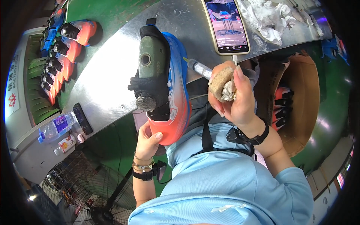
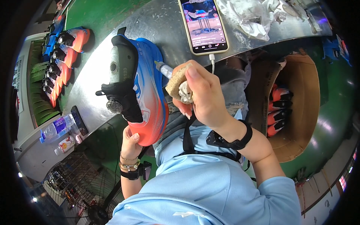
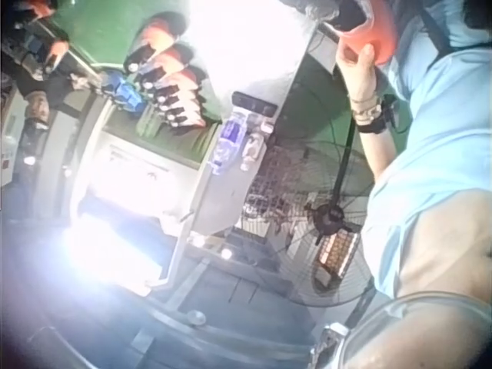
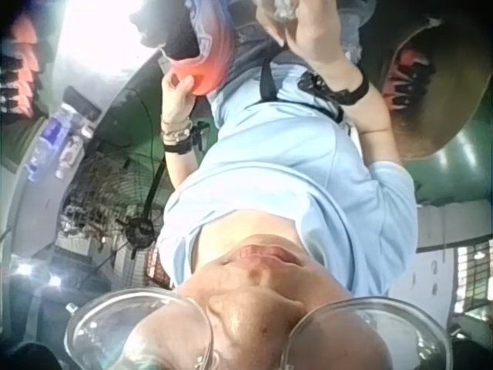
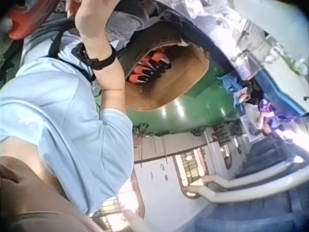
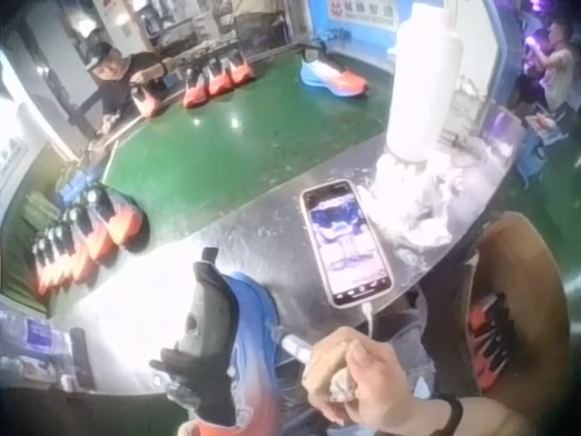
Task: Apply adhesive liquid to the edges of shoe soles using a syringe dispenser.
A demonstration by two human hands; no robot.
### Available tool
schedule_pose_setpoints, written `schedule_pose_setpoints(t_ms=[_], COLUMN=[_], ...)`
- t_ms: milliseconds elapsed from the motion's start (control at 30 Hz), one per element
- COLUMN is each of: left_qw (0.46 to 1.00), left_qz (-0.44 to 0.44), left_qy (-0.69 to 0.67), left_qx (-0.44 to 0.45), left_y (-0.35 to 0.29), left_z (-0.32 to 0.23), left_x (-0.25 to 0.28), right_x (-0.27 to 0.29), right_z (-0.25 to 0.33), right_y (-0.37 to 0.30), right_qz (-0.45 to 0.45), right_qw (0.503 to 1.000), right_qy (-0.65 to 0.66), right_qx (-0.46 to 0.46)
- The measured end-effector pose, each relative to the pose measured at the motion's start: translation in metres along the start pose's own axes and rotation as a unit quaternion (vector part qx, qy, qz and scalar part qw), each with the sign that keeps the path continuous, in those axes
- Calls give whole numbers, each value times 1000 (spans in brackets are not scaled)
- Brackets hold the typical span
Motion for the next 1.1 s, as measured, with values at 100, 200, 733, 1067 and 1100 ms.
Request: schedule_pose_setpoints(t_ms=[100, 200, 733, 1067, 1100], left_qw=[1000, 999, 953, 943, 943], left_qz=[26, 38, 228, 258, 260], left_qy=[6, -5, -189, -210, -209], left_qx=[-5, -15, 55, 13, 6], left_y=[8, 15, 54, 98, 102], left_z=[1, 2, 4, -13, -16], left_x=[-11, -20, -107, -161, -165], right_x=[-2, -3, -8, 8, 11], right_z=[2, 5, 48, 85, 88], right_y=[-6, -11, -43, -73, -74], right_qz=[4, 13, 27, -70, -78], right_qw=[1000, 999, 995, 996, 994], right_qy=[-3, -25, 95, -63, -77], right_qx=[-11, -22, -23, 4, 9])
Point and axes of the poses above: each hand's wrist, its own y-axis towards the middle knuckle, its own x-axis out of the back of the hand, z = x × y, the point moved 8 cm from there along y, towards the middle knuckle, and after that the axes turned 12 degrees about y, right-handed, at the moved point
